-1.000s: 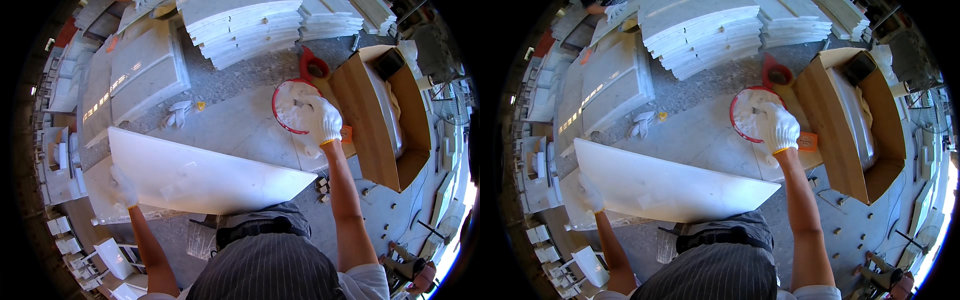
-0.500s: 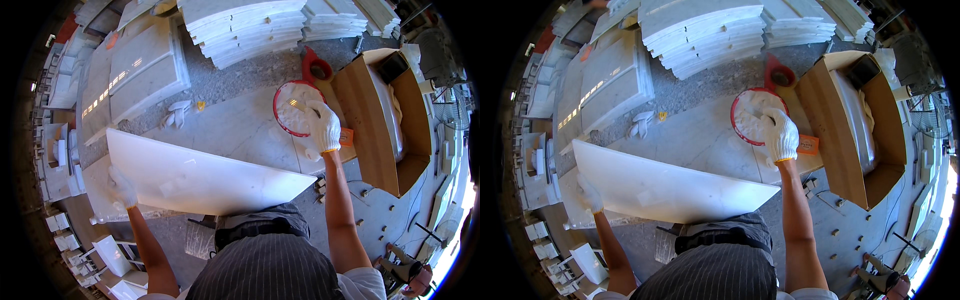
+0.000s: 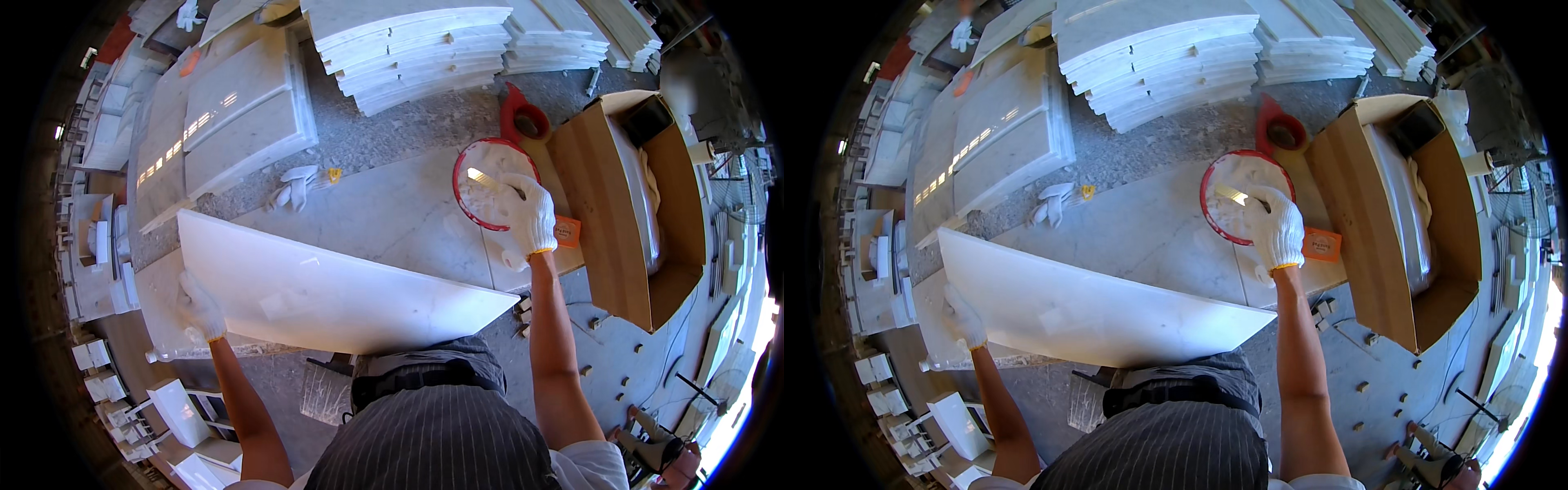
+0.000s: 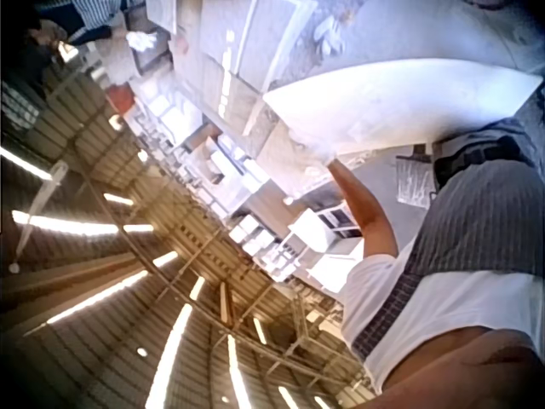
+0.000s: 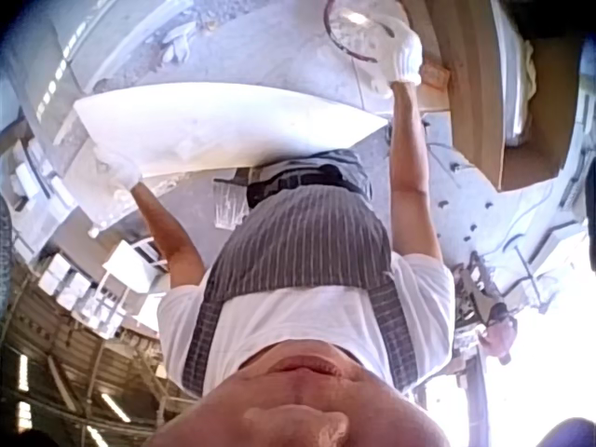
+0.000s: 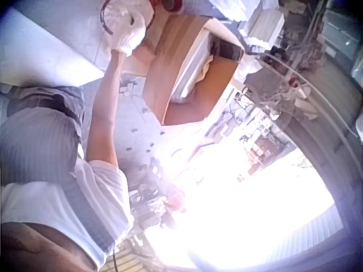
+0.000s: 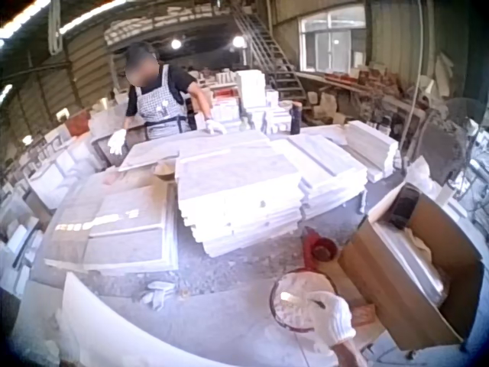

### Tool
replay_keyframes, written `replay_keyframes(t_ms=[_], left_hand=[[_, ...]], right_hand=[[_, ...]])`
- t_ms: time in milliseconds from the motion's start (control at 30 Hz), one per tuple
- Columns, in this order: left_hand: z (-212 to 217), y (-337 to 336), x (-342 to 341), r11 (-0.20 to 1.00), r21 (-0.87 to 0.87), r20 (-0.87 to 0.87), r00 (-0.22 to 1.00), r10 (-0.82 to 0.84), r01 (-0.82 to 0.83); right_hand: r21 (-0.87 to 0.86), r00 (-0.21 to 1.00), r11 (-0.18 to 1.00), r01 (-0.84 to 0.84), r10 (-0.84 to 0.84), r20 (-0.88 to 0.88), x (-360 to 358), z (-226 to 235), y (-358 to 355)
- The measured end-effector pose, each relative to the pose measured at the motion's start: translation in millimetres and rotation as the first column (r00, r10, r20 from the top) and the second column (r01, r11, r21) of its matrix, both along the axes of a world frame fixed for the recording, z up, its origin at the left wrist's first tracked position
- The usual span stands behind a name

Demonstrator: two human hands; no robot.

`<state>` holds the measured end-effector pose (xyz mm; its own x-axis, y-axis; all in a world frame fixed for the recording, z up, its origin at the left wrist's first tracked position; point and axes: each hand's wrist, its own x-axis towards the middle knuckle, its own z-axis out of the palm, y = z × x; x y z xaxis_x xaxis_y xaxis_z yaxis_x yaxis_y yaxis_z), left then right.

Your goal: The person smooths the edges of a white rectangular panel using a metal scraper and applies a white substance from a bottle along the edges. The person repeatedly flips and repositions the panel to treat different sides and edges.

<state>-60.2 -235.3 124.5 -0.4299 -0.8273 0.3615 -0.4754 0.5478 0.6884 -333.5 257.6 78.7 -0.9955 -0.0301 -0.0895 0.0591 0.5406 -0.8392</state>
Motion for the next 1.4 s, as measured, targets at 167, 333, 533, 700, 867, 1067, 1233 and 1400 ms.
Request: replay_keyframes(t_ms=[167, 333, 533, 700, 867, 1067, 1233, 1400], left_hand=[[-28, -18, 19, 0.992, 0.061, -0.206, 0.974, -0.097, 0.112], [-9, -3, 5, 0.971, 0.239, -0.101, 0.995, -0.005, 0.029], [-8, -1, 11, 0.931, 0.355, -0.274, 0.961, 0.024, 0.078], [2, 7, 7, 0.962, 0.269, -0.160, 0.983, 0.084, -0.038], [13, 19, 2, 0.966, 0.250, -0.142, 0.984, 0.109, -0.070], [13, 16, 3, 0.952, 0.299, -0.166, 0.978, 0.125, -0.070], [10, 15, 4, 0.954, 0.298, -0.212, 0.972, 0.097, -0.030], [19, 20, 2, 0.957, 0.280, -0.111, 0.987, 0.114, -0.079]], right_hand=[[-0.298, 0.987, 0.954, 0.032, 0.017, 0.162, 3, 31, -12], [-0.514, 0.959, 0.856, 0.062, 0.092, 0.269, 13, 82, -56], [-0.688, 0.904, 0.718, -0.110, 0.360, 0.232, 29, 132, -157], [-0.743, 0.827, 0.628, -0.230, 0.529, 0.191, 48, 148, -236], [-0.686, 0.813, 0.642, -0.342, 0.569, 0.127, 63, 153, -271], [-0.605, 0.826, 0.651, -0.458, 0.564, -0.018, 70, 156, -285], [-0.550, 0.823, 0.650, -0.524, 0.552, -0.131, 72, 157, -287], [-0.431, 0.821, 0.702, -0.567, 0.520, -0.235, 75, 158, -290]])
